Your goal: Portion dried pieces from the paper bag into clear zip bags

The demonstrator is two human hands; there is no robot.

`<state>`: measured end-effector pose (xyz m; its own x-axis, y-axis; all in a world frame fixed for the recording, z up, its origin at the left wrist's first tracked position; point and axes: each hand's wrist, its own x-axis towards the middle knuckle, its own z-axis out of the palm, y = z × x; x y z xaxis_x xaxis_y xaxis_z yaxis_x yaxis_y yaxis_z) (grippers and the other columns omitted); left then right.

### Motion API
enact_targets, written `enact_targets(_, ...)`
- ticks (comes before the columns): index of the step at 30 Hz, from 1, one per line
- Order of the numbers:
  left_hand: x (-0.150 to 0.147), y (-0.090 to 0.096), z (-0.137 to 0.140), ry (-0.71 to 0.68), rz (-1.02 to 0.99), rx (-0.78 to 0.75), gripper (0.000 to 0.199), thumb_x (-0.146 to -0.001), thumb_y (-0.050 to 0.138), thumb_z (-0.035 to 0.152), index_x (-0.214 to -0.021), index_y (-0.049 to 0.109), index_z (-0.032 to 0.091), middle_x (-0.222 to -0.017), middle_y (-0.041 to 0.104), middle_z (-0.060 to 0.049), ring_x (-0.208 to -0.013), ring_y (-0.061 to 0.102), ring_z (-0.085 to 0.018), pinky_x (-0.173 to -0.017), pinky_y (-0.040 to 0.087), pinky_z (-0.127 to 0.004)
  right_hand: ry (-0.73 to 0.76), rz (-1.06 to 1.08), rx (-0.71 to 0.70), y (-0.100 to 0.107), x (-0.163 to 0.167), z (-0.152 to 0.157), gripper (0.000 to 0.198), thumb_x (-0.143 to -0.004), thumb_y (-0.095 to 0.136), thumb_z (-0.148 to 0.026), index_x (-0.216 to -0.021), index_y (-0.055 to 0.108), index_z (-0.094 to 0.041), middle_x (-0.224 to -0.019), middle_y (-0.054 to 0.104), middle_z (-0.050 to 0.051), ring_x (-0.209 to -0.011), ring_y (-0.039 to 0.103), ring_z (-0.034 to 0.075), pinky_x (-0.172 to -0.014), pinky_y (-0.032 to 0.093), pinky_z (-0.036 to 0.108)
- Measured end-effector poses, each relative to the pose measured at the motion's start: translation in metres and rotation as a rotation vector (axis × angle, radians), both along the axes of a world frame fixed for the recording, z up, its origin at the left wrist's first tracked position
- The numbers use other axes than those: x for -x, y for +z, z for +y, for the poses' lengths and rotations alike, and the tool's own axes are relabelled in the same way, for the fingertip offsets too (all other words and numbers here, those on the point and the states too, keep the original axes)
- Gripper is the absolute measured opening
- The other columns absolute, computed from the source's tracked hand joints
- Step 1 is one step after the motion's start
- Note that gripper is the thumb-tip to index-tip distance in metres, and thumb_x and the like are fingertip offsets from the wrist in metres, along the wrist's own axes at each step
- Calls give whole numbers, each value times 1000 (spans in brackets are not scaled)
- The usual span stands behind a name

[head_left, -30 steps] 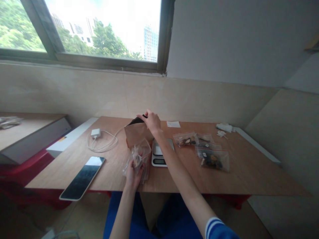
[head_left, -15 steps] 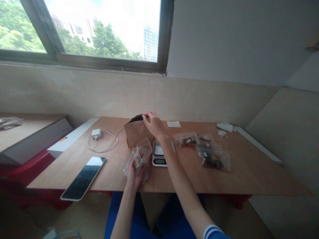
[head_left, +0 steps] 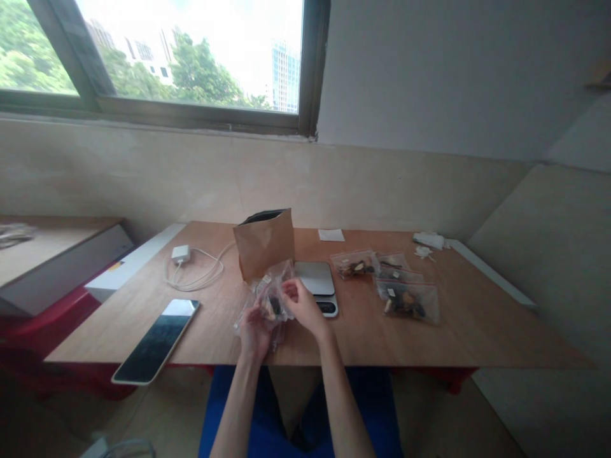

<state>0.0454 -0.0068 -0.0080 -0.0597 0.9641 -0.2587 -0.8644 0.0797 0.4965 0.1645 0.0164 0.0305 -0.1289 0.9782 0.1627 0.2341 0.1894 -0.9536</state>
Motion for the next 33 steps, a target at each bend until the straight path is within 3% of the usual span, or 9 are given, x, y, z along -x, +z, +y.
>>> enact_targets(5,1,-5,0,-88,20,-38,44,-74,41,8,-112,61,20,-95,69,-11,-78,66,-23,-63,54,-30,57,100,31,-15,-11,-6,14,-74,59,-21,-87,61,-17,-87,64,4,-81,60,15,-78,48,29)
enact_targets(9,-1,-2,-2,-151,112,-85,44,-73,51,8,-116,59,18,-99,68,-10,-77,66,-20,-58,53,-26,79,95,7,-15,-16,-11,20,-76,57,-26,-93,63,-17,-96,64,6,-84,60,16,-80,48,30)
enact_targets(15,-9,5,-3,-93,186,-49,43,-67,66,8,-109,63,17,-100,68,-8,-77,66,-16,-63,54,-23,7,77,-11,-18,-16,-15,25,-78,57,-33,-97,63,-19,-107,60,7,-91,59,17,-82,48,31)
enact_targets(21,-11,-3,3,-96,225,-53,33,-60,76,18,-92,68,11,-88,71,-9,-70,66,-15,-62,52,-23,-5,127,32,-29,-17,-13,30,-76,59,-36,-102,61,-20,-103,63,6,-93,59,18,-86,48,34)
enact_targets(28,-12,-9,2,-73,351,-75,27,-60,77,25,-83,69,12,-71,69,-4,-53,60,-12,-48,47,-20,-8,200,83,-31,-14,-15,36,-77,60,-40,-104,58,-17,-108,64,9,-101,59,21,-91,46,37)
enact_targets(33,-13,-12,2,-24,398,-114,25,-61,76,24,-83,70,14,-74,69,-4,-57,61,-12,-51,48,-19,47,277,125,-26,-11,-18,37,-74,63,-41,-103,57,-19,-103,67,7,-95,64,21,-86,49,35)
